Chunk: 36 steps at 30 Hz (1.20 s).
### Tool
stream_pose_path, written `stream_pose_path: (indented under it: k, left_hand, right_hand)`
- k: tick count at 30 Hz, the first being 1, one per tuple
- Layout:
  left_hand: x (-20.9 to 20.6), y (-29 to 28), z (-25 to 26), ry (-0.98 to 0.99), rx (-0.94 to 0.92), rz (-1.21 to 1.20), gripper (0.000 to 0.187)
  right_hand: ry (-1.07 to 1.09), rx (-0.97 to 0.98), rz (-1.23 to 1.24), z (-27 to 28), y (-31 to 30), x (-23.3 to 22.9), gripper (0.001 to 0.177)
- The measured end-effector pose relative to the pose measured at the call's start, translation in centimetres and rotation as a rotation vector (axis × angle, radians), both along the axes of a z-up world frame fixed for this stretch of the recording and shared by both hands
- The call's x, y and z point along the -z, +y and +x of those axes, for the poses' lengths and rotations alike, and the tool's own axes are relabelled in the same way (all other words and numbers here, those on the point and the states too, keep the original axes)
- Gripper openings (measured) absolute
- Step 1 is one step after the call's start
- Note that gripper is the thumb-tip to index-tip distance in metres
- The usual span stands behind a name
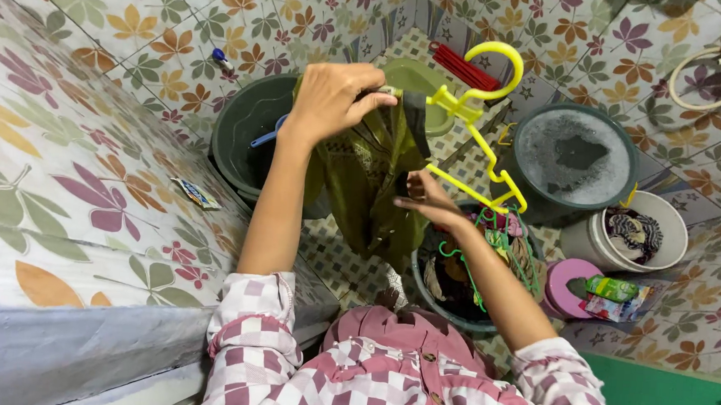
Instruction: The person picks up hangers and takes clothes from a bucket, shaking them out and placing them onto the hangers. They then hang the clothes on a rack one at a time.
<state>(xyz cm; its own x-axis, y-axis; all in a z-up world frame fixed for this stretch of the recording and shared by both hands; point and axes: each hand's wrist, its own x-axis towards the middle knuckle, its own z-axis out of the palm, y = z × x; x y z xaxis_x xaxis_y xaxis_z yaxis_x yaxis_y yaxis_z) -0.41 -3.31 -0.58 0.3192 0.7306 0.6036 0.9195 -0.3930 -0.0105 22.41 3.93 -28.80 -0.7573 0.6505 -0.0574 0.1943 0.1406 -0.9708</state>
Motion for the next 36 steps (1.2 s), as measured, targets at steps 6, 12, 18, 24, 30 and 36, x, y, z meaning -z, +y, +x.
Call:
stream_pose_path:
  k: [6,12,18,24,30,36]
  left_hand:
    - [0.8,-1.9,-1.0,-0.114,-0.03,-0.126,0.037]
    - [1.5,-2.3,-2.4,-0.131,-0.13,-0.201,0.038]
    - [2.4,-1.9,-2.8,-0.067,-0.222,-0.008,0.031]
    - [2.3,-1.6,-1.5,-0.004,-0.308,0.068,0.026]
    - [2.1,-1.2,0.7,0.131,-0.313,0.311,0.02]
    - [1.7,-1.6,2.1,0.002,-0.246,0.402,0.021]
  right_hand:
    - [-0.085,0.21,0.068,0.1,3.6,6.3,0.041]
    - [0.181,0.171,0.446,5.5,12.5,6.9,0.029]
    - [0.125,0.223,0.446,7.2,11.4,-3.1,0.024]
    - [0.066,0.413,0.689,7.5,7.6,-10.0,0.023]
    - [0.038,0.519,0.828,6.9,4.1,-12.9,0.019]
    - [0.169,0.485,0.514,6.8,1.6,-16.0,0.023]
